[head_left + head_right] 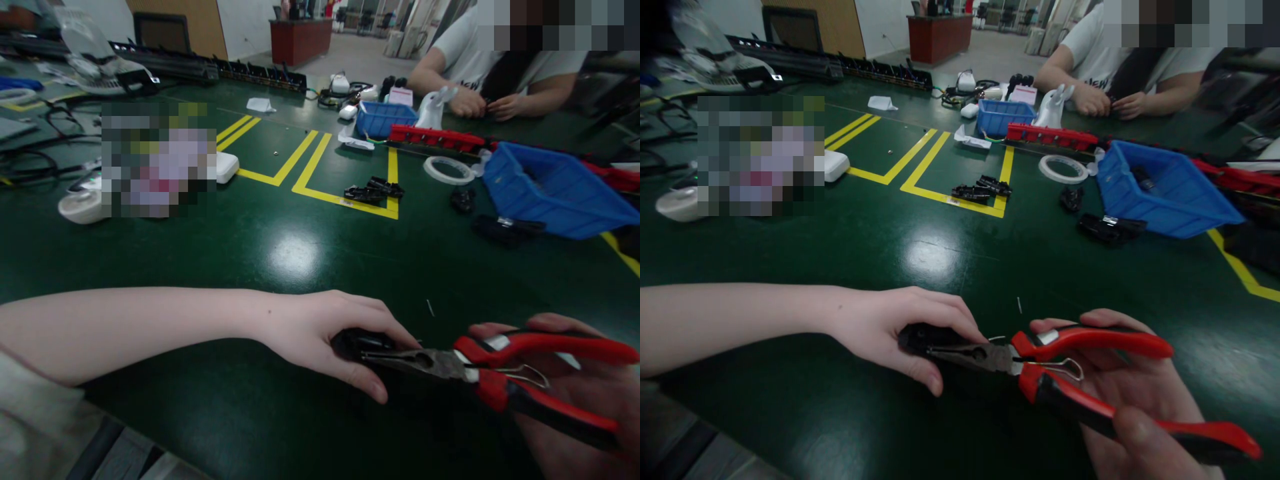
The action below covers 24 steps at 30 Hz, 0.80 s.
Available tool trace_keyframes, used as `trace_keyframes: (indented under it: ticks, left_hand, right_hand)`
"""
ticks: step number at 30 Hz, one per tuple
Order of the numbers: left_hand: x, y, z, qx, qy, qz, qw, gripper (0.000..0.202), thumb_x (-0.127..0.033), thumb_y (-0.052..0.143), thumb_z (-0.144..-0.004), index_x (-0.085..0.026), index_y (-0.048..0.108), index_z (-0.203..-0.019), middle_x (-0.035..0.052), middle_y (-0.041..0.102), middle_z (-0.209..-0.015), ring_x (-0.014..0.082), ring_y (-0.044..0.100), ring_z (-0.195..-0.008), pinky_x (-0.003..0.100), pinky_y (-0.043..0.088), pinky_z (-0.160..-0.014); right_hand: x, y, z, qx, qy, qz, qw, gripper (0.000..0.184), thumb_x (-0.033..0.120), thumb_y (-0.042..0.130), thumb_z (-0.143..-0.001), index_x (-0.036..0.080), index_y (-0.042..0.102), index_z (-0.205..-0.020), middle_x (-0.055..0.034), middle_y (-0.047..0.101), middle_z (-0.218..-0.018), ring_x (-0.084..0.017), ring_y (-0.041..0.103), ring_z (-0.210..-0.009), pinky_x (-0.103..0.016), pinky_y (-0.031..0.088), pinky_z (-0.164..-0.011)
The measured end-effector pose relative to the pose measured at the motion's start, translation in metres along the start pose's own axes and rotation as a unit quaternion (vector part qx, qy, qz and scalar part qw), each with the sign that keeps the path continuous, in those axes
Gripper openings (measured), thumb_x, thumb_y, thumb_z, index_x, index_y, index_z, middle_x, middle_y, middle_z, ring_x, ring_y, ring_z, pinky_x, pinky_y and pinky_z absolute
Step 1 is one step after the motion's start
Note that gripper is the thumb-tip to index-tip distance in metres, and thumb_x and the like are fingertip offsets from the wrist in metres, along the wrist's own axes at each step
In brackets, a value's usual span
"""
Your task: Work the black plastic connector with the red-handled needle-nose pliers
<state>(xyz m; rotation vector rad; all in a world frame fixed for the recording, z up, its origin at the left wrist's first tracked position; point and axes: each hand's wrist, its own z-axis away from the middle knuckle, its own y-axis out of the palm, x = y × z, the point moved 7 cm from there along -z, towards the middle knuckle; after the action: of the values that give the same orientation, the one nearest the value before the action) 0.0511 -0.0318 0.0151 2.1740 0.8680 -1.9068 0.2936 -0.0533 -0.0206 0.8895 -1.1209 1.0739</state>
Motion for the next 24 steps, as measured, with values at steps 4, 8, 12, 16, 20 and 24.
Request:
trace_keyframes:
  ticks: [4,8,12,16,20,24]
  left_hand:
    - [0.0012,-0.0002,-0.0002,0.007,-0.008,0.016,1.000,0.045,-0.020,0.076,-0.087,-0.012,0.060,-0.129,0.0140,0.061,-0.125,0.0209,0.062,-0.115,0.029,0.049,-0.101]
    - [0.0004,-0.0001,-0.0009,0.014,-0.011,0.027,0.999,0.045,-0.018,0.076,-0.086,-0.014,0.061,-0.128,0.0133,0.063,-0.126,0.0213,0.061,-0.117,0.030,0.050,-0.102]
    - [0.0006,0.0007,-0.0017,0.015,-0.009,0.029,0.999,0.045,-0.019,0.077,-0.086,-0.014,0.062,-0.128,0.0135,0.063,-0.125,0.0222,0.062,-0.115,0.032,0.051,-0.100]
    - [0.0016,0.0016,-0.0012,0.011,-0.002,0.029,1.000,0.044,-0.024,0.080,-0.083,-0.014,0.065,-0.123,0.0128,0.063,-0.121,0.0226,0.064,-0.110,0.031,0.052,-0.098]
    - [0.0024,0.0023,0.0004,0.007,-0.009,0.018,1.000,0.038,-0.023,0.077,-0.085,-0.015,0.065,-0.121,0.0113,0.062,-0.120,0.0211,0.063,-0.110,0.029,0.052,-0.099]
    - [0.0016,0.0006,0.0006,-0.010,-0.007,-0.010,1.000,0.036,-0.023,0.073,-0.088,-0.015,0.064,-0.122,0.0119,0.059,-0.122,0.0204,0.062,-0.111,0.028,0.051,-0.101]
  right_hand:
    - [0.0021,-0.0055,0.0006,0.037,-0.082,0.028,0.996,0.067,0.053,0.087,-0.048,0.040,0.068,-0.111,-0.0040,0.077,-0.105,-0.033,0.074,-0.088,-0.038,0.066,-0.066]
    - [0.0072,-0.0085,0.0028,0.057,-0.176,0.061,0.981,0.066,0.051,0.084,-0.052,0.039,0.068,-0.114,-0.0054,0.077,-0.103,-0.032,0.074,-0.081,-0.036,0.065,-0.059]
    - [0.0077,-0.0076,0.0031,0.065,-0.180,0.067,0.979,0.065,0.052,0.083,-0.053,0.040,0.067,-0.114,-0.0055,0.077,-0.102,-0.034,0.074,-0.079,-0.041,0.065,-0.059]
    - [0.0055,-0.0092,0.0007,0.060,-0.161,0.063,0.983,0.065,0.049,0.083,-0.048,0.041,0.068,-0.111,-0.0058,0.076,-0.101,-0.035,0.074,-0.077,-0.040,0.064,-0.051]
    - [0.0028,-0.0094,0.0016,0.052,-0.127,0.055,0.989,0.068,0.050,0.086,-0.046,0.041,0.067,-0.111,-0.0037,0.076,-0.101,-0.034,0.074,-0.081,-0.038,0.065,-0.056]
    - [-0.0010,-0.0023,0.0062,0.045,-0.041,0.034,0.998,0.066,0.049,0.086,-0.052,0.043,0.065,-0.114,-0.0014,0.075,-0.110,-0.034,0.073,-0.095,-0.039,0.066,-0.070]
